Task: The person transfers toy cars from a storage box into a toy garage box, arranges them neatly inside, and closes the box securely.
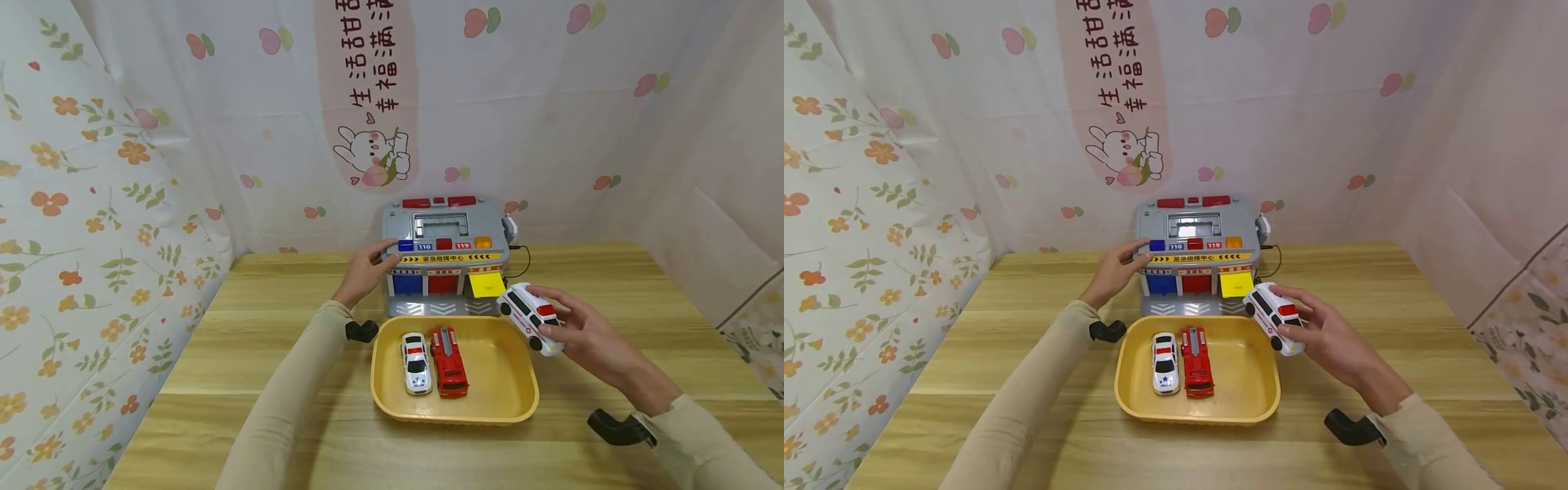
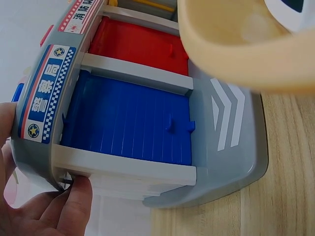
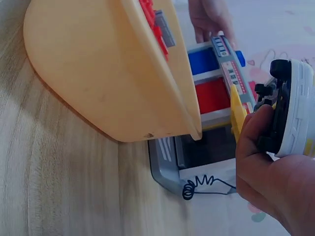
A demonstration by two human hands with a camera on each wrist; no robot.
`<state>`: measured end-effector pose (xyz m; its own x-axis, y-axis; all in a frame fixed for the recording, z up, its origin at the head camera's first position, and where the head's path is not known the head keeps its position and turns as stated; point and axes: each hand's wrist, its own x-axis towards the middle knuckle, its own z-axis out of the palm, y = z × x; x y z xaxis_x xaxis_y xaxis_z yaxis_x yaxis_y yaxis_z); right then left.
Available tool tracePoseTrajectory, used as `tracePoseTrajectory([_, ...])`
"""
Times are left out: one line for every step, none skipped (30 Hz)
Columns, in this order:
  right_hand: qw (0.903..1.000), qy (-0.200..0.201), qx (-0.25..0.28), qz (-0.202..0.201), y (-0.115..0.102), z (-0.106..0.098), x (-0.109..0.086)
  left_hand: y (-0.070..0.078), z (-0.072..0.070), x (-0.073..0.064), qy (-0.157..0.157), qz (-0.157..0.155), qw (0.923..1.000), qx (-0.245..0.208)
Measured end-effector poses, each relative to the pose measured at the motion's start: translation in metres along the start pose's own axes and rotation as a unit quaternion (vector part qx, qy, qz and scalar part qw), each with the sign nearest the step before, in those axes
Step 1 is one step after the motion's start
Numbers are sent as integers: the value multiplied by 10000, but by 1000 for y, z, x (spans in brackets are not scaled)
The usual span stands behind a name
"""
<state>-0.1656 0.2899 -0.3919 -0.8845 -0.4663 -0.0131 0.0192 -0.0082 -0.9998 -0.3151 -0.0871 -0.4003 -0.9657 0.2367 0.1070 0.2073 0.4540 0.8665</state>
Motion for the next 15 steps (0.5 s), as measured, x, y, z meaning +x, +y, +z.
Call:
tracePoseTrajectory([9999,-54,110,-43,0,-2,-1,0,0,0,2,-2,10000,2])
tracePoseTrajectory([9997,-102,215,-75,0,-3,-1,0,0,0,-3,4,10000,4])
tracePoseTrajectory([9994,-141,283,-105,0,-5,-2,1,0,0,-3,-8,10000,13])
tracePoseTrajectory([9993,-157,326,-108,0,-6,-3,1,0,0,-6,-21,10000,9])
tracePoseTrajectory([9992,-177,352,-115,0,-7,-4,1,0,0,-6,-37,10000,13])
tracePoseTrajectory([9991,-186,363,-125,0,-8,-4,1,0,0,-8,-48,10000,19])
tracePoseTrajectory([9990,-197,375,-143,0,-10,-5,1,0,0,-8,-49,10000,21])
tracePoseTrajectory([9990,-203,365,-167,0,-11,-5,1,0,0,0,-58,10000,25])
tracePoseTrajectory([9990,-196,356,-187,0,-12,-5,1,0,0,9,-77,10000,19])
tracePoseTrajectory([9991,-175,345,-194,0,-13,-5,1,0,0,15,-85,10000,17])
tracePoseTrajectory([9992,-143,328,-194,1,-13,-6,1,0,0,22,-93,10000,17])
tracePoseTrajectory([9992,-102,323,-191,1,-14,-6,1,0,-1,27,-101,9999,12])
tracePoseTrajectory([9993,-56,307,-194,2,-15,-6,1,0,-1,30,-99,9999,10])
tracePoseTrajectory([9993,-14,310,-204,3,-15,-6,1,0,0,30,-101,9999,5])
tracePoseTrajectory([9993,52,311,-210,4,-16,-6,1,1,0,25,-92,10000,3])
